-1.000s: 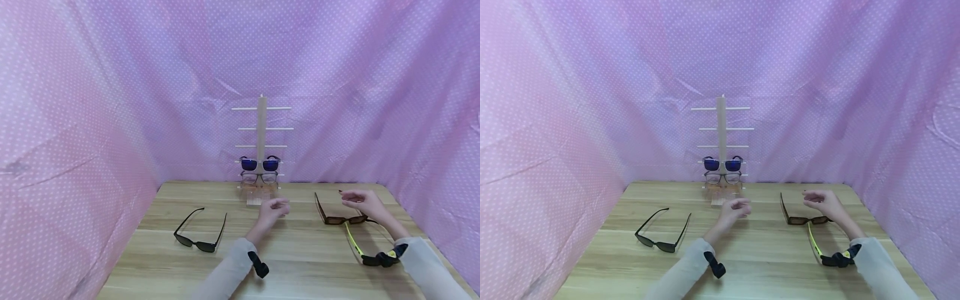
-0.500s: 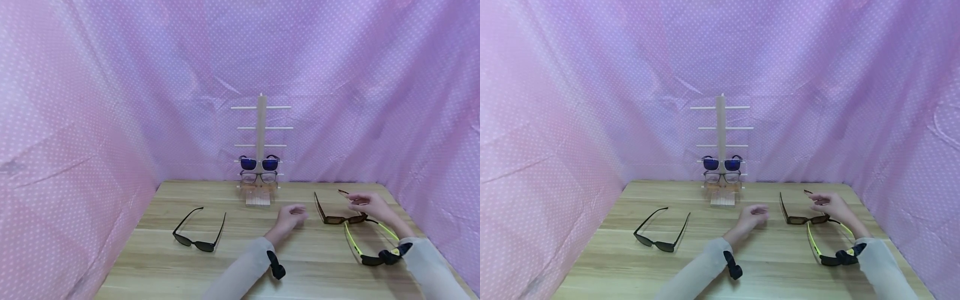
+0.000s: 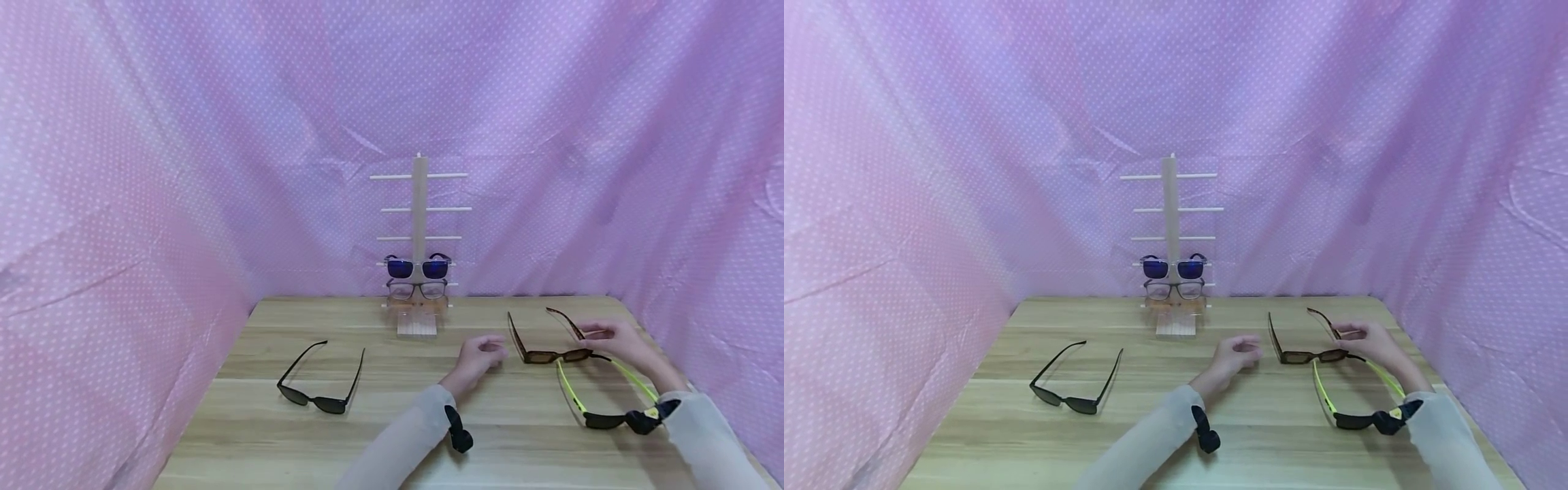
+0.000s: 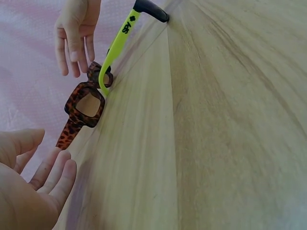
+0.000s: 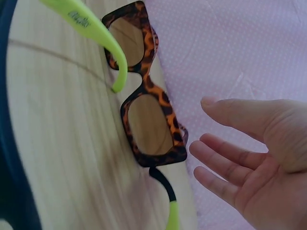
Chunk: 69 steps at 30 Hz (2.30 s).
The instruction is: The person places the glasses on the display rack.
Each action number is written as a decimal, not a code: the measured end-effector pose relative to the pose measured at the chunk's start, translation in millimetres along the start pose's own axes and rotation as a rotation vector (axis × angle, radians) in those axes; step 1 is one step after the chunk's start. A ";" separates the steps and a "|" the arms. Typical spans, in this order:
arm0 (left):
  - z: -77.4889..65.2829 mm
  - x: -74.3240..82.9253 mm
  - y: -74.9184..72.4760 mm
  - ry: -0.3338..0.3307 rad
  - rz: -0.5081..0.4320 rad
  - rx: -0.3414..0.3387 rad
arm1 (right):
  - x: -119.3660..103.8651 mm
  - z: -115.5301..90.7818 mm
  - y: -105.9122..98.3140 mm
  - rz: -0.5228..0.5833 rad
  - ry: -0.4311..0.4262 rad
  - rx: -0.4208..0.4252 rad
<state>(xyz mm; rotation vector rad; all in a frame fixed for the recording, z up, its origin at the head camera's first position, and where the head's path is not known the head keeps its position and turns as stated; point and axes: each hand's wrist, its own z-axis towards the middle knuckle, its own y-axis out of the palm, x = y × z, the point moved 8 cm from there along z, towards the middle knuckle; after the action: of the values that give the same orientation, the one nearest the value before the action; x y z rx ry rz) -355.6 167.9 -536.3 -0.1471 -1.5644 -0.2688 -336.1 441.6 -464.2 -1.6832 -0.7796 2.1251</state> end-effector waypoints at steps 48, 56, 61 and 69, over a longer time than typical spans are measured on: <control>5.7 -16.8 19.8 -0.062 0.010 0.030 | 21.0 -1.4 14.2 -0.088 0.036 -0.169; 5.3 -16.5 20.3 -0.061 -0.005 0.009 | 18.6 0.3 16.7 -0.075 0.026 -0.191; 5.6 -15.3 20.3 -0.068 -0.020 0.001 | 16.4 2.4 18.0 -0.065 0.037 -0.202; 6.0 -11.7 21.0 -0.042 0.013 -0.016 | 17.7 5.2 19.7 -0.060 0.031 -0.214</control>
<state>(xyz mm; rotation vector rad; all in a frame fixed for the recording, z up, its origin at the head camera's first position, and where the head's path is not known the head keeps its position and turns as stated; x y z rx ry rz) -355.7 190.6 -546.3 -0.1760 -1.6030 -0.2697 -343.9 434.6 -489.0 -1.7672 -1.0675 2.0315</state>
